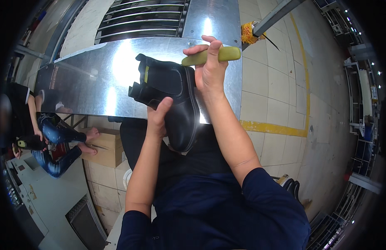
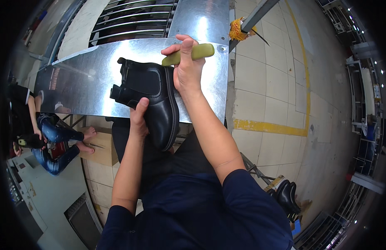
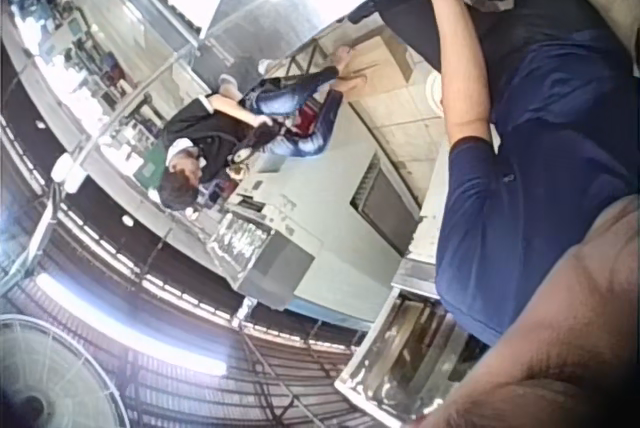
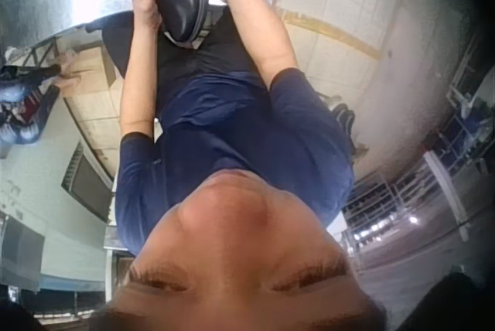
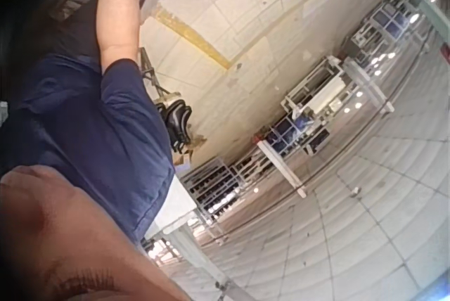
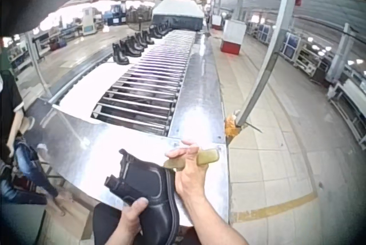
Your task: Applying adhesive or sealant to the seams of various boots and shoes using a specialized tool.
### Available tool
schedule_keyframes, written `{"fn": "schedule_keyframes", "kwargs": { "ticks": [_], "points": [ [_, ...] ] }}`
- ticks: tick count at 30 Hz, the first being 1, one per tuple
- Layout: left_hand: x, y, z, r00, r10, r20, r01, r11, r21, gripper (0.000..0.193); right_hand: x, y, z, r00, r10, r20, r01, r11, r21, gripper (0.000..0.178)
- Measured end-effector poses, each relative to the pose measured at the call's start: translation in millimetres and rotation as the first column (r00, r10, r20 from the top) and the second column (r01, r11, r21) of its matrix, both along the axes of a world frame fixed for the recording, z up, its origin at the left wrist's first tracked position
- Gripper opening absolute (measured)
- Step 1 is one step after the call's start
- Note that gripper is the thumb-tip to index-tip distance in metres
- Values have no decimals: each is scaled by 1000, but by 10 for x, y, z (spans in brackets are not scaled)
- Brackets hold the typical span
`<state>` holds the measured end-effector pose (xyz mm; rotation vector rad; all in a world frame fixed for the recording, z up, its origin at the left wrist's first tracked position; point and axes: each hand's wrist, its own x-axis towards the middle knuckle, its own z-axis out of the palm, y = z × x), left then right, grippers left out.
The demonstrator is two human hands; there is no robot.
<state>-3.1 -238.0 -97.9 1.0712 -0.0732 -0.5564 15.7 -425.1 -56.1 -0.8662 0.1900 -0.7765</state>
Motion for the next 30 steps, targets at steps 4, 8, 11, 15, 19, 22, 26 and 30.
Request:
{"fn": "schedule_keyframes", "kwargs": {
  "ticks": [4,8,11,15,19,22,26,30],
  "points": [
    [-33,-79,15,991,60,117,-62,998,14,58,141,33,-79,999,-35,-15,34,997,-75,55],
    [-15,-154,-78,972,157,175,-154,988,-30,48,340,-10,-116,997,52,-57,-57,994,-94,48],
    [-143,-343,-96,919,334,211,-331,942,-53,38,373,-41,-51,990,138,-15,-139,987,-78,38],
    [-160,-361,-42,891,361,277,-363,931,-46,31,124,-71,-100,968,225,111,-206,966,-158,38],
    [-139,-362,-14,894,350,280,-354,934,-38,29,-170,-102,-84,929,323,178,-271,926,-264,38],
    [-166,-409,3,878,352,323,-355,933,-54,30,-358,-142,-87,904,389,175,-354,913,-202,38],
    [-189,-482,24,858,351,375,-373,928,-16,28,-642,-169,-93,913,378,156,-361,924,-123,40],
    [-278,-620,124,819,357,450,-403,915,7,30,-1093,-220,-168,927,327,186,-321,945,-61,38]
  ]
}}
